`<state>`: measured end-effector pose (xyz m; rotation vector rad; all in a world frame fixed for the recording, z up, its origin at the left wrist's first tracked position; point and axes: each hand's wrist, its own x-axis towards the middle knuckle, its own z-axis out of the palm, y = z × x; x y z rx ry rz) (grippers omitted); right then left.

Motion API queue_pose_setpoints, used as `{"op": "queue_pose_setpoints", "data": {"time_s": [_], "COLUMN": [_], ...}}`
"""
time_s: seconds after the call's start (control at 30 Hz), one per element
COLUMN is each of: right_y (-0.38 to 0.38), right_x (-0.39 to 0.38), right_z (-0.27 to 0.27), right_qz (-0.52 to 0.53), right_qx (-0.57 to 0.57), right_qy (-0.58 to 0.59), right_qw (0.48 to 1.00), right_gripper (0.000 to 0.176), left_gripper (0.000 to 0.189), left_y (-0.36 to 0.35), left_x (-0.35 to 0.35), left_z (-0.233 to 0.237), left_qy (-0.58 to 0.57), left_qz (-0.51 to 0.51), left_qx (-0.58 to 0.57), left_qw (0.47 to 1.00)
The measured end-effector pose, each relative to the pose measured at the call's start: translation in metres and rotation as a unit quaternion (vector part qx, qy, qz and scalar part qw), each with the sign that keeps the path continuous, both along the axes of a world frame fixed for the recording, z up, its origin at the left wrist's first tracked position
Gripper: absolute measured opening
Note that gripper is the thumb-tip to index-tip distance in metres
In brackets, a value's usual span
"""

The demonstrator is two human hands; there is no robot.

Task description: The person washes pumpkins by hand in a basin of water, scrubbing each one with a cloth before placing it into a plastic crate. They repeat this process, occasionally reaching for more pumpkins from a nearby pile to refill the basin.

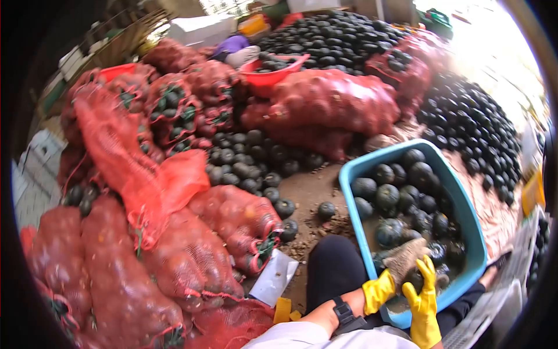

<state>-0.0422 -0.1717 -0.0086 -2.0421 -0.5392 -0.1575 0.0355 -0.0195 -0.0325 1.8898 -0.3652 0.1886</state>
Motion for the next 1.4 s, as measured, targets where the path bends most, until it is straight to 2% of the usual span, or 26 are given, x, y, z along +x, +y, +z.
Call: {"op": "queue_pose_setpoints", "data": {"time_s": [0.07,0.13,0.17,0.2,0.23,0.3,0.33,0.4,0.43,0.53,0.57,0.6,0.7,0.77,0.8,0.87,0.9,0.93,0.97,1.0,1.07,1.13,1.17,1.27,1.33,1.4], "right_y": [0.000,-0.017,-0.031,-0.035,-0.035,-0.009,-0.002,0.006,0.003,-0.016,-0.022,-0.012,-0.006,-0.006,-0.007,-0.007,-0.009,-0.010,-0.009,-0.008,-0.005,0.001,0.003,0.009,0.011,0.008], "right_x": [0.017,0.056,0.075,0.086,0.084,0.055,0.032,0.019,0.029,0.086,0.089,0.070,0.039,0.052,0.058,0.057,0.055,0.052,0.051,0.051,0.053,0.053,0.043,0.001,0.019,0.052], "right_z": [-0.029,-0.043,-0.048,-0.050,-0.057,-0.032,-0.017,-0.017,-0.011,-0.032,-0.035,-0.025,-0.011,-0.015,-0.017,-0.018,-0.017,-0.017,-0.018,-0.018,-0.021,-0.023,-0.023,-0.007,0.007,-0.008], "right_qz": [-0.070,-0.113,-0.182,-0.249,-0.237,-0.139,-0.100,-0.001,0.015,-0.270,-0.268,-0.166,0.029,-0.061,-0.106,-0.095,-0.083,-0.070,-0.070,-0.072,-0.109,-0.171,-0.195,-0.050,0.022,-0.180], "right_qx": [0.081,0.140,0.200,0.256,0.233,0.223,0.126,-0.033,-0.008,0.025,0.031,0.115,-0.039,-0.116,-0.152,-0.180,-0.199,-0.218,-0.197,-0.176,-0.051,0.158,0.026,0.044,-0.095,-0.017], "right_qy": [-0.010,0.110,0.183,0.255,0.197,0.166,0.187,-0.057,-0.041,0.039,0.046,0.110,-0.076,-0.124,-0.147,-0.200,-0.203,-0.206,-0.185,-0.164,-0.036,0.181,0.088,0.106,-0.162,-0.022], "right_qw": [0.994,0.977,0.945,0.899,0.922,0.951,0.969,0.998,0.999,0.962,0.962,0.973,0.996,0.984,0.972,0.958,0.955,0.951,0.960,0.968,0.992,0.955,0.977,0.992,0.982,0.983], "right_gripper": [0.075,0.063,0.060,0.057,0.056,0.059,0.064,0.068,0.065,0.063,0.060,0.062,0.070,0.071,0.072,0.068,0.068,0.068,0.067,0.066,0.065,0.063,0.063,0.073,0.069,0.062], "left_gripper": [0.019,0.028,0.035,0.037,0.040,0.033,0.029,0.022,0.019,0.019,0.024,0.030,0.030,0.026,0.025,0.026,0.027,0.031,0.031,0.024,0.024,0.024,0.024,0.024,0.024,0.024], "left_y": [-0.004,-0.012,-0.020,-0.019,-0.019,-0.006,0.000,0.008,0.008,0.003,0.005,0.005,-0.003,-0.021,-0.049,-0.037,-0.030,-0.014,-0.008,-0.015,-0.015,-0.009,-0.002,-0.008,-0.012,-0.017], "left_x": [-0.021,-0.017,-0.023,-0.034,-0.045,-0.037,-0.034,-0.031,-0.030,-0.032,-0.031,-0.032,-0.041,-0.025,-0.012,-0.008,-0.007,-0.008,-0.011,-0.017,-0.019,-0.023,-0.023,-0.015,-0.015,-0.015], "left_z": [0.043,0.060,0.051,0.055,0.058,0.040,0.036,0.037,0.039,0.044,0.045,0.044,-0.002,-0.022,-0.047,-0.039,-0.034,-0.020,-0.011,-0.028,-0.030,-0.017,-0.010,-0.009,-0.008,-0.012], "left_qy": [0.293,0.475,0.276,0.153,0.021,-0.029,-0.018,0.000,0.003,0.049,0.110,0.175,-0.043,0.098,0.264,0.259,0.264,0.188,0.152,-0.037,0.001,0.040,0.051,0.058,0.072,0.083], "left_qz": [0.030,0.044,0.105,0.113,0.162,0.080,0.044,-0.001,-0.008,-0.047,-0.072,-0.100,0.002,-0.077,-0.169,-0.047,0.009,0.018,0.003,0.136,0.057,0.026,0.020,0.010,0.007,0.003], "left_qx": [-0.225,-0.474,-0.151,0.030,0.211,0.057,-0.020,-0.128,-0.182,-0.343,-0.396,-0.446,-0.276,-0.526,-0.767,-0.412,-0.215,0.103,0.123,0.111,-0.108,-0.187,-0.198,-0.198,-0.161,-0.109], "left_qw": [0.929,0.740,0.944,0.981,0.964,0.995,0.999,0.992,0.983,0.937,0.909,0.872,0.960,0.841,0.560,0.872,0.940,0.977,0.981,0.984,0.992,0.981,0.979,0.978,0.984,0.991]}}
